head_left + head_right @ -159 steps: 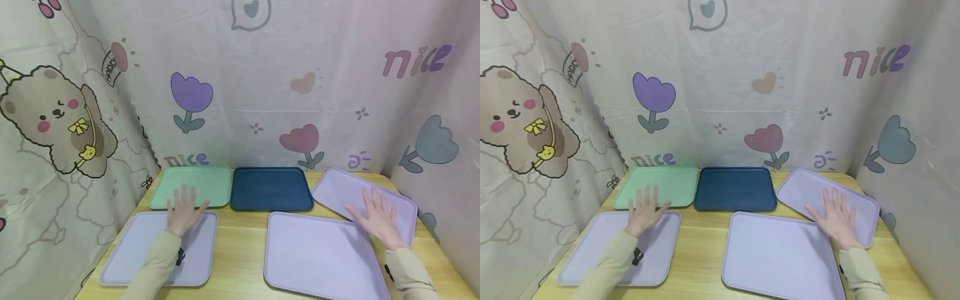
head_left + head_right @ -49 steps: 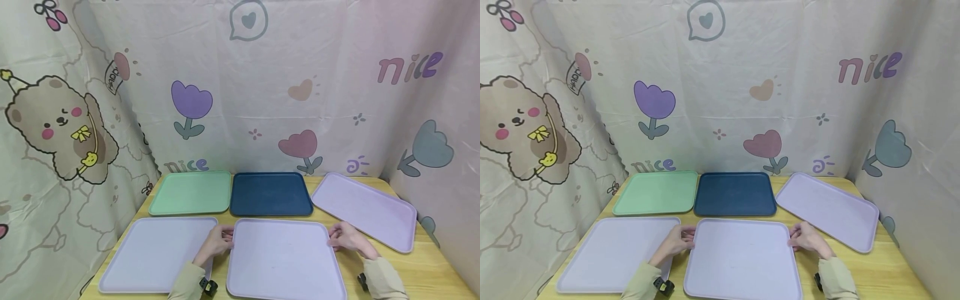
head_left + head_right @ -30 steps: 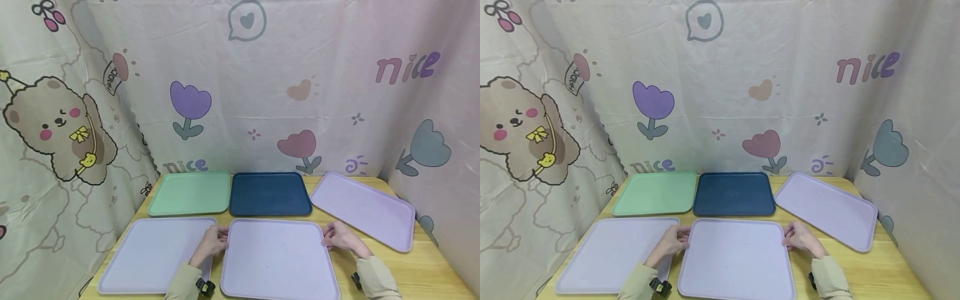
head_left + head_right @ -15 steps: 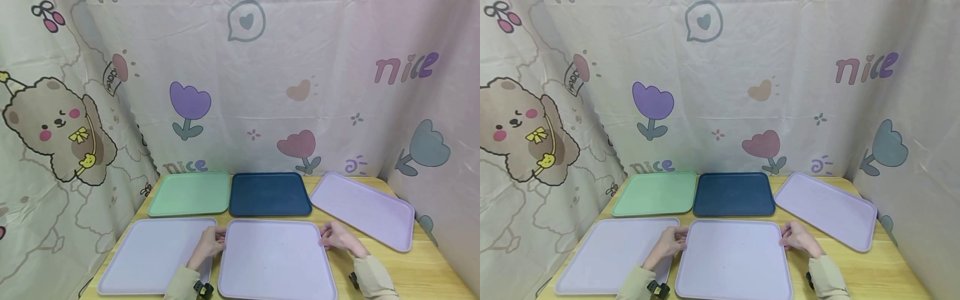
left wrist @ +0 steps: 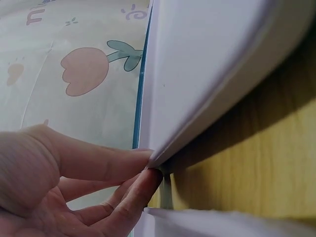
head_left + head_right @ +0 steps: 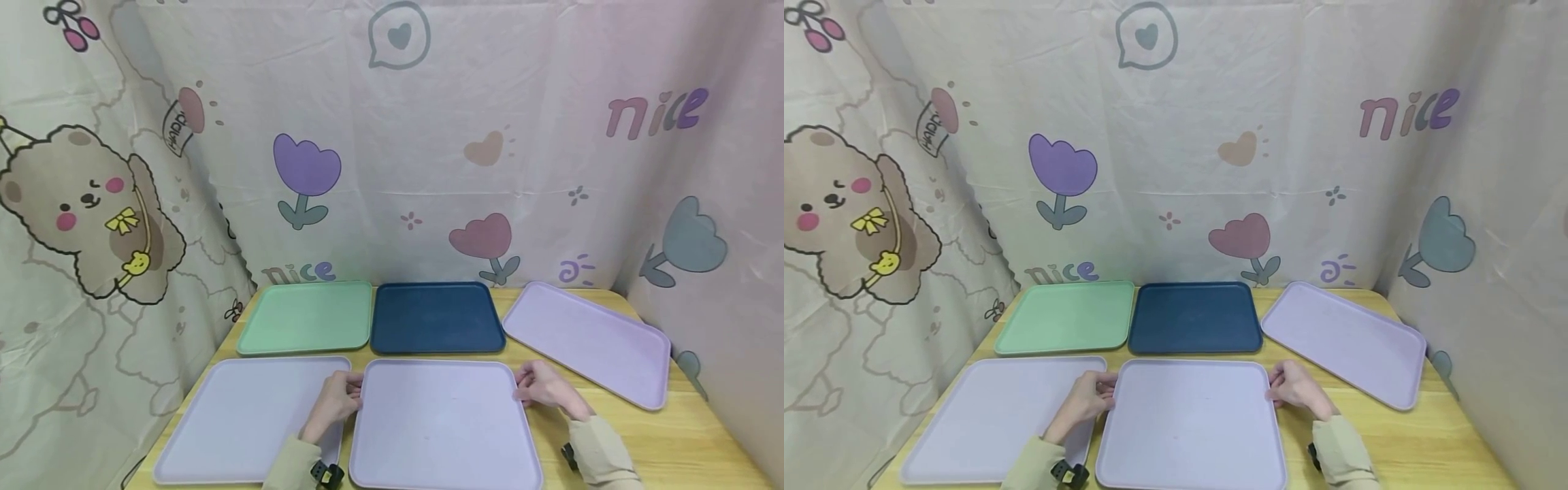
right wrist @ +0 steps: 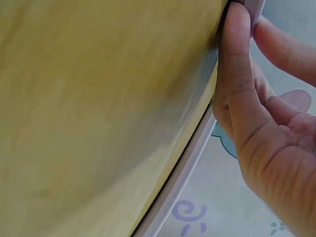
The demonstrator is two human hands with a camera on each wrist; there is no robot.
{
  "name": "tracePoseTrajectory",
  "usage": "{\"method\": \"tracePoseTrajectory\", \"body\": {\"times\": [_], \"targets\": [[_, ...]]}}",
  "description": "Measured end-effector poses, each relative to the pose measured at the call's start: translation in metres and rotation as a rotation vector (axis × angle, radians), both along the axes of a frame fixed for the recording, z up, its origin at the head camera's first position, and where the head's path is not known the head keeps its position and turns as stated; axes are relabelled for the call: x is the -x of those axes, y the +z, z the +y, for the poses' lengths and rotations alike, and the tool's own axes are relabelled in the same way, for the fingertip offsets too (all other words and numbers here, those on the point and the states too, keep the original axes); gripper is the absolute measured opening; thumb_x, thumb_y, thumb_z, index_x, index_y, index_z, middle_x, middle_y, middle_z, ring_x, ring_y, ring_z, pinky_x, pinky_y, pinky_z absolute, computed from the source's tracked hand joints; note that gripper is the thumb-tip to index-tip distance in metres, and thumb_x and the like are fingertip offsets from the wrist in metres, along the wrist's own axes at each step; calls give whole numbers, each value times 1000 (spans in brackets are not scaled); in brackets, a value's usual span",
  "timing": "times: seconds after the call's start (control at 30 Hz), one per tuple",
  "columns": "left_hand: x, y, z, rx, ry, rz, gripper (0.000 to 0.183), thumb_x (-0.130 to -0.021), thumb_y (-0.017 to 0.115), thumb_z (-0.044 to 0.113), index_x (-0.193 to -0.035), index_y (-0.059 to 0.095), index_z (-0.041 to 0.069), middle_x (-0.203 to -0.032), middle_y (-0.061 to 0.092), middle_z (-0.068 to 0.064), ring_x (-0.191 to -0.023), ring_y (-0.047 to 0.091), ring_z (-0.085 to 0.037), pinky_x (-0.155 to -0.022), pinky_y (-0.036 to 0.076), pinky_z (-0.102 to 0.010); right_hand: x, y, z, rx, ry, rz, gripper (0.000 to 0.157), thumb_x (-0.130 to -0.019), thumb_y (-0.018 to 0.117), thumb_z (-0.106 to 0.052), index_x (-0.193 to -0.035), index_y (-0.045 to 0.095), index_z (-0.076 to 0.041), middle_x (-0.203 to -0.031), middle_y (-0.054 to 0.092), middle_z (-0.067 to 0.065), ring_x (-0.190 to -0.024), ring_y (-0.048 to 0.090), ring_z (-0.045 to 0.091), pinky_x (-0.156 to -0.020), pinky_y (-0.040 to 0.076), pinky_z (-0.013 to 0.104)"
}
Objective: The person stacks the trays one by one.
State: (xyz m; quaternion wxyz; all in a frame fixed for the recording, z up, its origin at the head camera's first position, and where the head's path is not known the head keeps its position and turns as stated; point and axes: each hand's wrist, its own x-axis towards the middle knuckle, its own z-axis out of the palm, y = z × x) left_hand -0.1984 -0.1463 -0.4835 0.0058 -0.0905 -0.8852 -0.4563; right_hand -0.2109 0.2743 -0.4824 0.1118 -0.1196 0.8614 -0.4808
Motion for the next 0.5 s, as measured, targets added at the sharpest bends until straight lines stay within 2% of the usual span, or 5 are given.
{"method": "tracePoseTrajectory", "body": {"times": [0.33, 0.5], "targets": [[0, 0, -1, 5, 6, -10, 47, -66, 62, -17, -112, 68, -17, -91, 74, -19, -80, 70, -21, -68, 60, -23, 1, -2, 0, -4, -10, -4, 17, -79, 69, 10, -89, 57, 15, -73, 65, 11, -59, 64, 18, -54, 60, 30], [-1, 2, -1, 11, 10, -17, 46, -67, 63, -16, -113, 68, -16, -93, 74, -20, -81, 71, -23, -70, 62, -29, 2, -2, 1, 7, -15, -16, 18, -79, 70, 10, -90, 58, 16, -74, 66, 11, -59, 64, 17, -55, 61, 30]]}}
